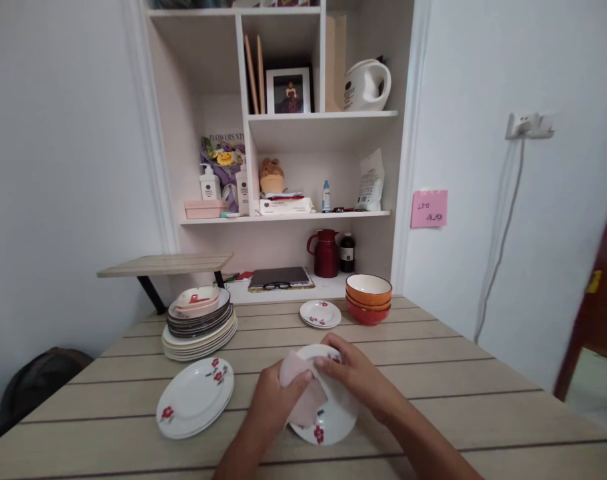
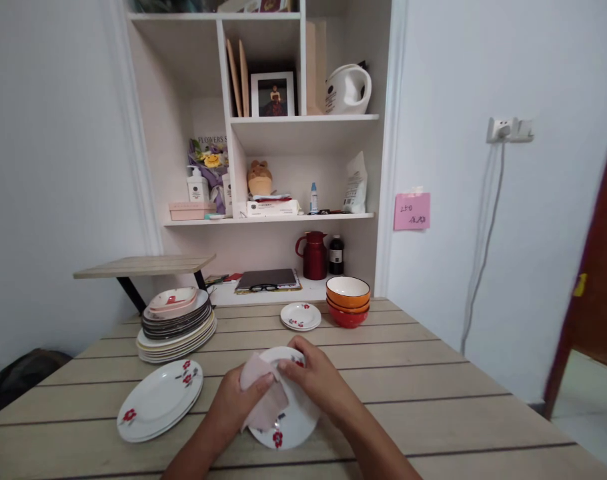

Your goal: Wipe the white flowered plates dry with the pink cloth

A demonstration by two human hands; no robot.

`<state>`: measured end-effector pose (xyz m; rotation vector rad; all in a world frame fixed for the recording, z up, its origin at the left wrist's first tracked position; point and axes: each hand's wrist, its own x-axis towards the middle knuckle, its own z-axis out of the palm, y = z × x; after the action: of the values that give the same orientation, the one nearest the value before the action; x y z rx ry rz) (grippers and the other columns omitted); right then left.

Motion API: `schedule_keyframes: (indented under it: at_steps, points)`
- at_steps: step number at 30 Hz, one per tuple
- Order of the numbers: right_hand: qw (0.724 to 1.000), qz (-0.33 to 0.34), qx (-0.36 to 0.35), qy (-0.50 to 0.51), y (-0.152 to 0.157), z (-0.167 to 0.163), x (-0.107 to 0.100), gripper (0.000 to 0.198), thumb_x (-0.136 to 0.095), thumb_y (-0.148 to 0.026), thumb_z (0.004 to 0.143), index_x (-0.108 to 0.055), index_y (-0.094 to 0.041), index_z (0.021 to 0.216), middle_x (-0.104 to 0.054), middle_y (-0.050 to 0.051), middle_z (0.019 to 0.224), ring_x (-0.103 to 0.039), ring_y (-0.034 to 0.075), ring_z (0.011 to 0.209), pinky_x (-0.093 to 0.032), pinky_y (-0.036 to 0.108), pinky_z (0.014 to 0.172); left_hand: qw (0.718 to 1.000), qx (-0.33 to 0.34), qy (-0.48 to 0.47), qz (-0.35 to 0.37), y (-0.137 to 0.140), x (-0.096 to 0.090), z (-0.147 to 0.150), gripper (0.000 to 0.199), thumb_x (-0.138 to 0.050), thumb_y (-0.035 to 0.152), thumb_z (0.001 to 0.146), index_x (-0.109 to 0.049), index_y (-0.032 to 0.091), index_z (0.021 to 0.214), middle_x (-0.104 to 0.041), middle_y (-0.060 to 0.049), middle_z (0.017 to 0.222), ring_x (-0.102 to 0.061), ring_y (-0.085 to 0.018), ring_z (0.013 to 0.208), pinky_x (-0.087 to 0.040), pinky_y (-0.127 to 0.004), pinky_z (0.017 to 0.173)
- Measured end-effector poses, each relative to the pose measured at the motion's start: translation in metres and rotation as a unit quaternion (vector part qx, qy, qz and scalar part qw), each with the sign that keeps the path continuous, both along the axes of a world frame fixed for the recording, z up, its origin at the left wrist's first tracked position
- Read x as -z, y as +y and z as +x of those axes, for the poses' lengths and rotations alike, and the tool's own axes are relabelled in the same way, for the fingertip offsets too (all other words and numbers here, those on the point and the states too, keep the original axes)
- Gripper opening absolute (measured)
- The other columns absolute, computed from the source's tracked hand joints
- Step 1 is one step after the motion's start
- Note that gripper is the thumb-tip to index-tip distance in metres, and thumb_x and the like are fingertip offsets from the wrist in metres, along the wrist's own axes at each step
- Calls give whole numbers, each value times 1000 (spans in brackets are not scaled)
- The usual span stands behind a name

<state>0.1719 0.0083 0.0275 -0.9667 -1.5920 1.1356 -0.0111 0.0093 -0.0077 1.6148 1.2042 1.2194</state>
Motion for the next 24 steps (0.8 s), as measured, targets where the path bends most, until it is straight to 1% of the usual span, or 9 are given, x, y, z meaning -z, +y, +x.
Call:
schedule_keyframes:
  at_steps: [2,4,7,9,11,13,16,20,24]
  points:
    - [1000,14,-17,-21,0,0,-1,26,-68,-39,76,-51,-19,75,-50,-4,67,-44,12,63,-33,23,56,999,7,31,9,-2,-1,1,33,-67,40,73,-73,10,85,-73,-9,77,-63,-21,68,-46,-26,58]
    - [1000,17,-7,-24,1,0,1,25,-67,-39,76,-52,-19,74,-48,-4,65,-44,12,62,-32,23,55,999,9,31,18,-4,-2,2,32,-66,40,74,-73,10,84,-73,-9,78,-63,-21,69,-46,-26,59]
    - [1000,25,18,4,4,-5,7,26,-68,-39,75,-52,-18,71,-47,-4,63,-44,12,61,-32,23,54,999,-3,-20,30,-5,-3,5,35,-68,41,73,-72,11,91,-74,-9,83,-65,-22,74,-48,-26,64]
    - [998,15,19,50,5,-10,13,27,-68,-41,75,-53,-18,73,-50,-4,63,-46,13,59,-34,23,54,997,-30,-63,26,-3,-4,6,40,-70,43,71,-72,11,94,-74,-9,82,-65,-22,74,-49,-26,65]
    - [994,-12,19,107,5,-16,19,29,-69,-43,75,-53,-19,76,-52,-4,64,-48,13,58,-34,23,52,994,-56,-88,13,-1,-3,6,43,-73,45,68,-71,10,93,-74,-9,79,-66,-23,72,-49,-27,63]
    - [988,-36,26,150,6,-22,24,30,-70,-44,73,-53,-19,78,-54,-3,63,-50,13,55,-35,23,50,992,-63,-105,-6,2,-2,6,46,-75,47,65,-72,9,91,-74,-10,78,-66,-23,70,-49,-27,61]
    - [978,-54,37,199,5,-27,29,32,-72,-44,72,-57,-19,83,-59,-2,64,-54,15,55,-39,25,51,988,-50,-144,-36,4,0,5,51,-76,50,63,-72,8,91,-74,-11,79,-67,-24,71,-50,-27,61]
    - [957,-75,69,271,3,-29,26,37,-73,-46,71,-61,-20,94,-67,2,73,-60,18,62,-46,28,57,978,-45,-194,-71,1,-1,9,58,-76,55,63,-71,7,95,-75,-13,84,-68,-24,75,-51,-27,63]
    - [942,-93,105,306,2,-30,24,44,-73,-47,69,-60,-24,105,-70,2,81,-63,21,67,-48,30,61,968,-22,-226,-108,-6,-4,14,61,-76,57,63,-72,7,98,-75,-15,92,-69,-25,78,-53,-27,63]
